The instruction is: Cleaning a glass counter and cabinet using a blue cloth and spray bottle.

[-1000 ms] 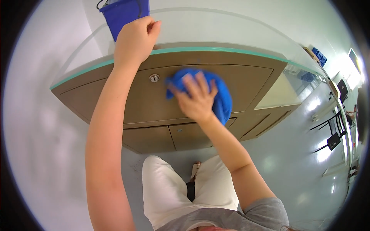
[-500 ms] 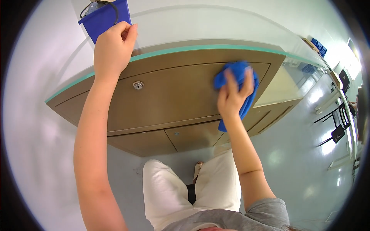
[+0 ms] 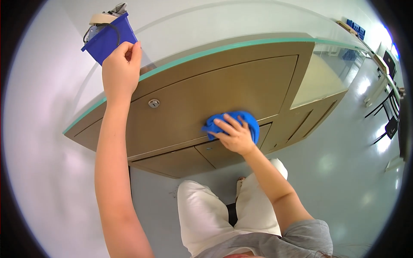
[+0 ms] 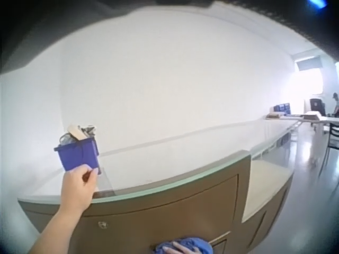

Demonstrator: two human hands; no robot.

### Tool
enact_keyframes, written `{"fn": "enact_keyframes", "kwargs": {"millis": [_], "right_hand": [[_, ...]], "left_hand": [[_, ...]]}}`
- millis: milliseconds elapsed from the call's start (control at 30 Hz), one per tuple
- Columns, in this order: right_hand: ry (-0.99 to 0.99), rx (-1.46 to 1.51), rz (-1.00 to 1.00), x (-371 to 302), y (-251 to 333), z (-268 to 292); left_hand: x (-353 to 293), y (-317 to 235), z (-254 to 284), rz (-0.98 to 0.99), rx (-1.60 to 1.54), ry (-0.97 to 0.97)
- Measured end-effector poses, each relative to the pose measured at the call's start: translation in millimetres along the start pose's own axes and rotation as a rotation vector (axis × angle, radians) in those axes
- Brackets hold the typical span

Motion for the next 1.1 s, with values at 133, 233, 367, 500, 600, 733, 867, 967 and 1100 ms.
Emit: {"fn": "enact_keyframes", "kwargs": {"millis": [133,233,367,500,600,733,867,967,1100], "right_hand": [[-0.403,-0.221,-0.188,30,-59,62],[-0.635,-0.268,-0.379,54,-113,113],[-0.926,-0.205,-0.599,28,-153,131],[-0.814,-0.214,-0.731,15,-125,102],[-0.486,-0.175,-0.421,49,-86,91],[-0.601,-0.325,-0.601,40,-122,117],[-0.729,-0.265,-0.794,17,-144,132],[-0.547,-0.295,-0.704,14,-122,117],[-0.491,-0.334,-0.717,23,-132,130]], "left_hand": [[0,-1,2,-0.034,0.008,-0.012],[0,-2,4,-0.029,-0.004,-0.007],[0,2,0,0.005,0.018,-0.003],[0,-1,1,-0.005,0.057,0.004],[2,0,3,0.002,0.031,-0.006],[0,1,-1,0.004,0.046,-0.002],[-1,-2,1,-0.032,0.043,-0.014],[-1,-1,3,-0.061,0.060,-0.034],[-1,-4,3,-0.054,0.056,-0.038]]}}
Point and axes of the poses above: each hand's wrist, its own x-axis towards the middle knuckle, its own z-axis out of the back of the hand, y = z × x, the point moved 7 cm from there along x, towards the middle knuckle, and after that the axes turned 12 degrees about z, right-handed, at the moved point
